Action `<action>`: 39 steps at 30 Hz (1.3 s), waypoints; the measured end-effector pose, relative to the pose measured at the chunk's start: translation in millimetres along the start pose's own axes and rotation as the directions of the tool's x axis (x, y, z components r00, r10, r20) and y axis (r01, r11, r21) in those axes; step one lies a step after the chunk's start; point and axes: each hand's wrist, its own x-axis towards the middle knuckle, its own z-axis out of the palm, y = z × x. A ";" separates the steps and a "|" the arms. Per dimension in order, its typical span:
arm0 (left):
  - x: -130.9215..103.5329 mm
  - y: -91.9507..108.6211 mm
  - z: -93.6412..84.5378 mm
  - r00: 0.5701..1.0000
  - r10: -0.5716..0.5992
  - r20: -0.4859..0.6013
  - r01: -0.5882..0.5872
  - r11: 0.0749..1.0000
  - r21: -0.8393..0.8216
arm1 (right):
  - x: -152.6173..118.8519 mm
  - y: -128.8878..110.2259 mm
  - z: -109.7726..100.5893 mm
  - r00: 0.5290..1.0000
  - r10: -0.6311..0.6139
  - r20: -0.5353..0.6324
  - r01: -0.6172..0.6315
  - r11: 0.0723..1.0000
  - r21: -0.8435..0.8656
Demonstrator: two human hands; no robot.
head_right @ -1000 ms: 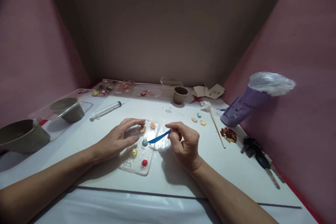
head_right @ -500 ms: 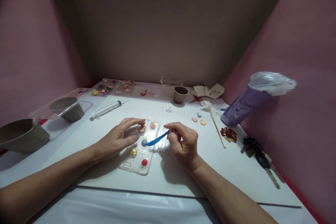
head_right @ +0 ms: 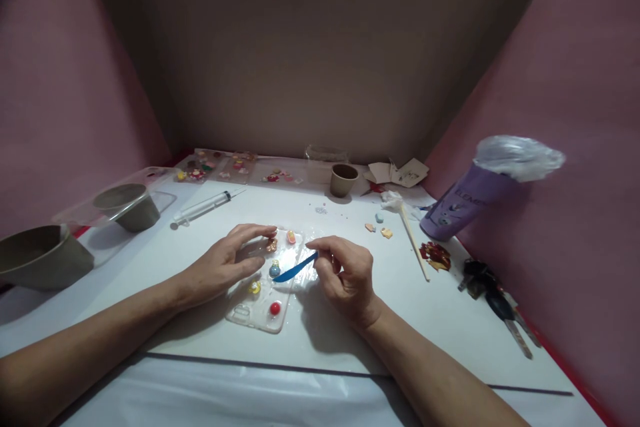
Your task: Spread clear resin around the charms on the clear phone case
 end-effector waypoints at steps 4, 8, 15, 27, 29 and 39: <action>0.1 1.8 -0.9 1.000 -0.012 0.019 0.012 1.000 0.016 | -0.1 -0.3 0.1 0.999 0.012 -0.033 -0.013 1.000 -0.018; 0.1 4.1 -0.8 1.000 -0.014 0.026 0.013 1.000 0.026 | 0.3 -0.6 0.8 0.999 0.018 -0.045 -0.020 0.999 -0.038; -0.8 2.5 -0.2 1.000 0.017 0.025 -0.019 0.998 0.057 | -1.6 1.2 1.1 0.999 0.033 -0.038 -0.034 0.999 -0.034; 0.6 -1.4 0.4 0.998 0.060 0.028 -0.062 0.994 0.089 | -3.1 3.2 2.3 0.998 0.052 -0.031 -0.053 0.998 -0.031; 0.1 -1.6 0.4 0.998 0.063 0.031 -0.065 0.994 0.092 | -2.6 2.1 1.8 0.998 0.047 -0.030 -0.048 0.998 -0.030; -0.2 -2.8 0.4 0.997 0.069 0.040 -0.073 0.991 0.115 | -3.9 2.2 1.5 0.999 0.030 -0.028 -0.030 0.999 -0.011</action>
